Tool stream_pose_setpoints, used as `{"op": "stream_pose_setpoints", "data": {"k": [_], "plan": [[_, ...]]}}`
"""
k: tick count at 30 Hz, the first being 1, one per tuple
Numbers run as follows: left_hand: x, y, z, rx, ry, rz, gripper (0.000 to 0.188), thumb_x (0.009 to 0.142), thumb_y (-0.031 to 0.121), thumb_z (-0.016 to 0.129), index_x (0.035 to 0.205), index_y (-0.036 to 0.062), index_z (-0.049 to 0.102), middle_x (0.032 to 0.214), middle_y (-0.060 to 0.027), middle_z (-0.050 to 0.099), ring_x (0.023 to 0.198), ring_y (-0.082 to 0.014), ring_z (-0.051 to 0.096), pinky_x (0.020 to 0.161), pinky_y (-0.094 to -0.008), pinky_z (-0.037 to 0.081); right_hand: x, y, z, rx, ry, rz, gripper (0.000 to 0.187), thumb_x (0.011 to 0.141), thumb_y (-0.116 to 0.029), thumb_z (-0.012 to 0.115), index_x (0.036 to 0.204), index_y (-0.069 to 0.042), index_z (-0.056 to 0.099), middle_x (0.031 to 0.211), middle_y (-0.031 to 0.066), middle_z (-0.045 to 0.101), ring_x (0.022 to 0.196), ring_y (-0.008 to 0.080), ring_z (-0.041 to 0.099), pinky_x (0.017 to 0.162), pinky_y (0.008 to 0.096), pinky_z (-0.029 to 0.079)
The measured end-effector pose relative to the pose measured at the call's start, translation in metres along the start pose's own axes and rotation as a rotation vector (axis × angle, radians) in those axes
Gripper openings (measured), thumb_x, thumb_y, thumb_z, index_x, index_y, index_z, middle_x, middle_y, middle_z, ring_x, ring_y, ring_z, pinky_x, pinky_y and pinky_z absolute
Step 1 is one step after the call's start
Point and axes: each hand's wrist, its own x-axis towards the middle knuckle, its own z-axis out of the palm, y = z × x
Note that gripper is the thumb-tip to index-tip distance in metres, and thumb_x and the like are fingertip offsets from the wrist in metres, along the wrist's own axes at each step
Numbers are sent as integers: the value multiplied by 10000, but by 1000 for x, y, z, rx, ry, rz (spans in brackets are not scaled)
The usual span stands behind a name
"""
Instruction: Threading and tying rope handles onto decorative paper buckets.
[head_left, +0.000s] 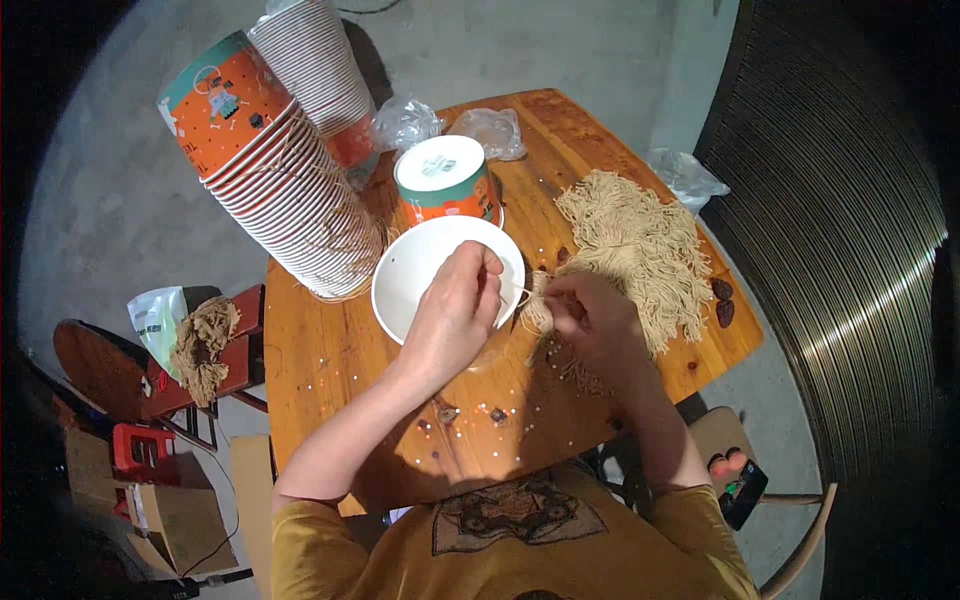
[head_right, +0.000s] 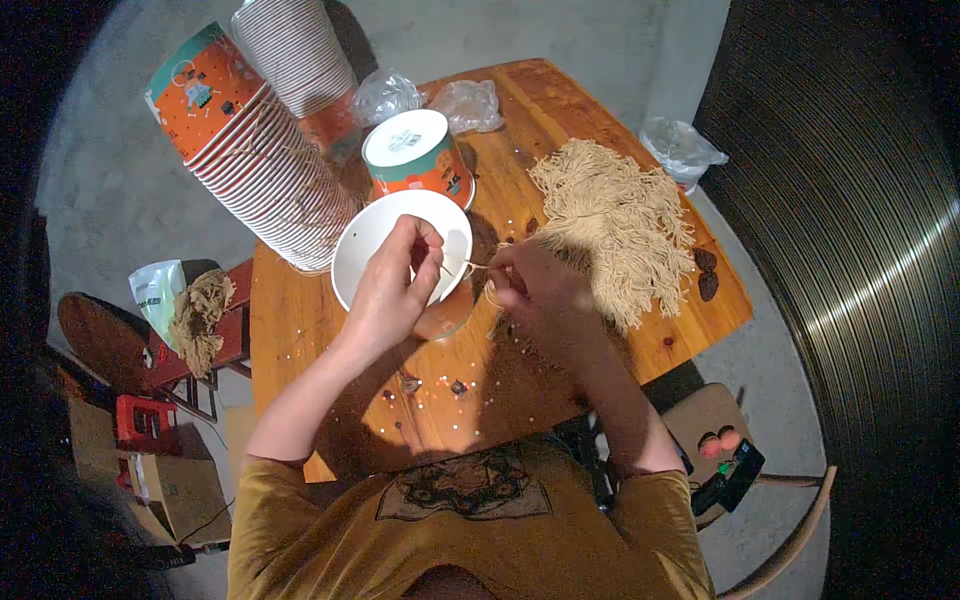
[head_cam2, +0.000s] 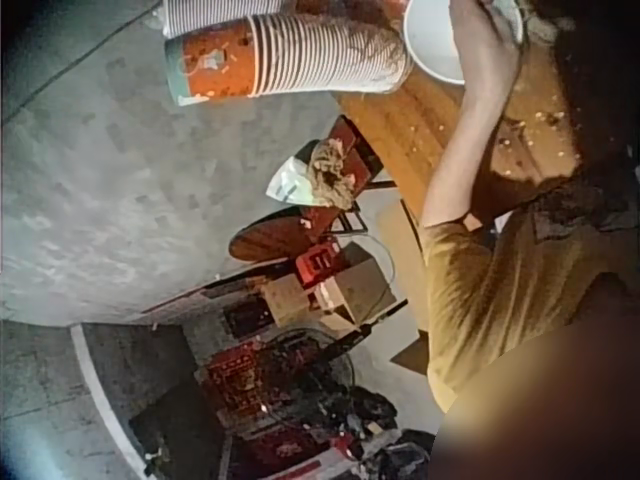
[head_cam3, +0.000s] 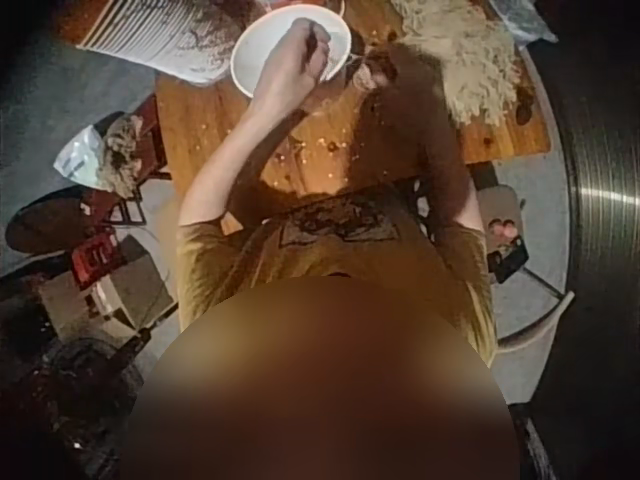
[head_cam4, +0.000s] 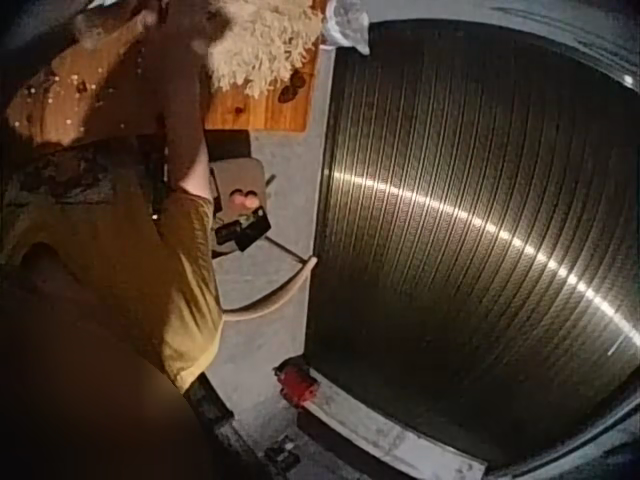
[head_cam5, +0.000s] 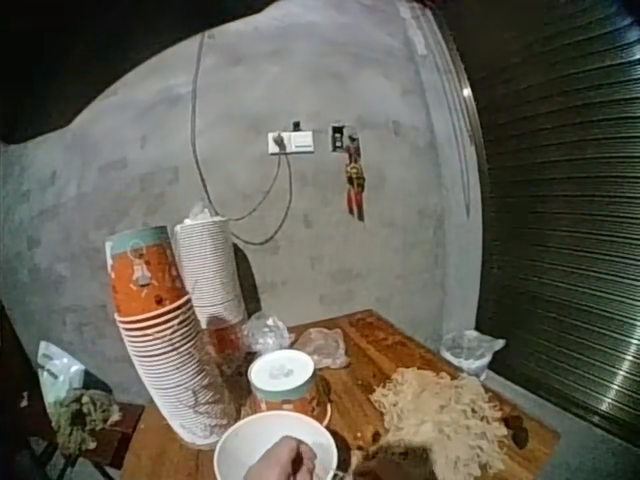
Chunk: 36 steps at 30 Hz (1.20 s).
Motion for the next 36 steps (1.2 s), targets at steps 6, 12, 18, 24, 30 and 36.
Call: {"op": "stream_pose_setpoints", "data": {"k": [6, 12, 18, 24, 30, 36], "plan": [[-14, 7, -14, 211, -156, 50, 326, 781, 194, 680, 916, 13, 444, 830, -153, 531, 786, -318, 551, 690, -393, 447, 5, -8, -14, -107, 35, -61, 139, 797, -77, 637, 910, -28, 572, 786, 109, 580, 673, 245, 611, 589, 330, 496], [-37, 7, -34, 403, -184, 134, 137, 808, 134, 623, 828, 25, 541, 779, -108, 548, 772, -298, 553, 668, -402, 459, 31, -18, -13, -106, 21, -109, 103, 831, -142, 625, 868, -58, 579, 776, 86, 574, 683, 245, 601, 597, 330, 485], [-49, 0, -66, 487, -244, 210, 115, 801, 114, 612, 874, 38, 566, 805, -87, 525, 834, -266, 521, 752, -361, 396, 54, -19, 15, -118, -134, -301, 120, 888, -159, 547, 908, -41, 560, 811, 94, 591, 740, 247, 598, 661, 323, 473], [-51, -5, -62, 144, -25, -76, 151, 856, 173, 592, 872, 24, 586, 832, -115, 583, 739, -277, 585, 680, -368, 457, 56, -26, 42, -112, -190, -327, 153, 918, -182, 477, 932, -56, 564, 799, 89, 619, 665, 246, 619, 626, 337, 492], [-34, -10, -31, 38, 100, -264, 209, 888, 208, 575, 903, 1, 598, 765, -104, 612, 639, -155, 574, 603, -297, 458, 50, -22, 60, -111, -85, -272, 145, 920, -176, 482, 919, -51, 556, 741, 91, 623, 642, 224, 630, 612, 337, 498], [-40, -16, -34, 147, 71, -137, 173, 865, 180, 590, 827, 11, 577, 702, -83, 560, 655, -202, 529, 642, -319, 437, 52, -24, 59, -90, 21, -266, 125, 920, -147, 480, 888, -46, 547, 719, 92, 596, 619, 218, 607, 593, 340, 487]]}}
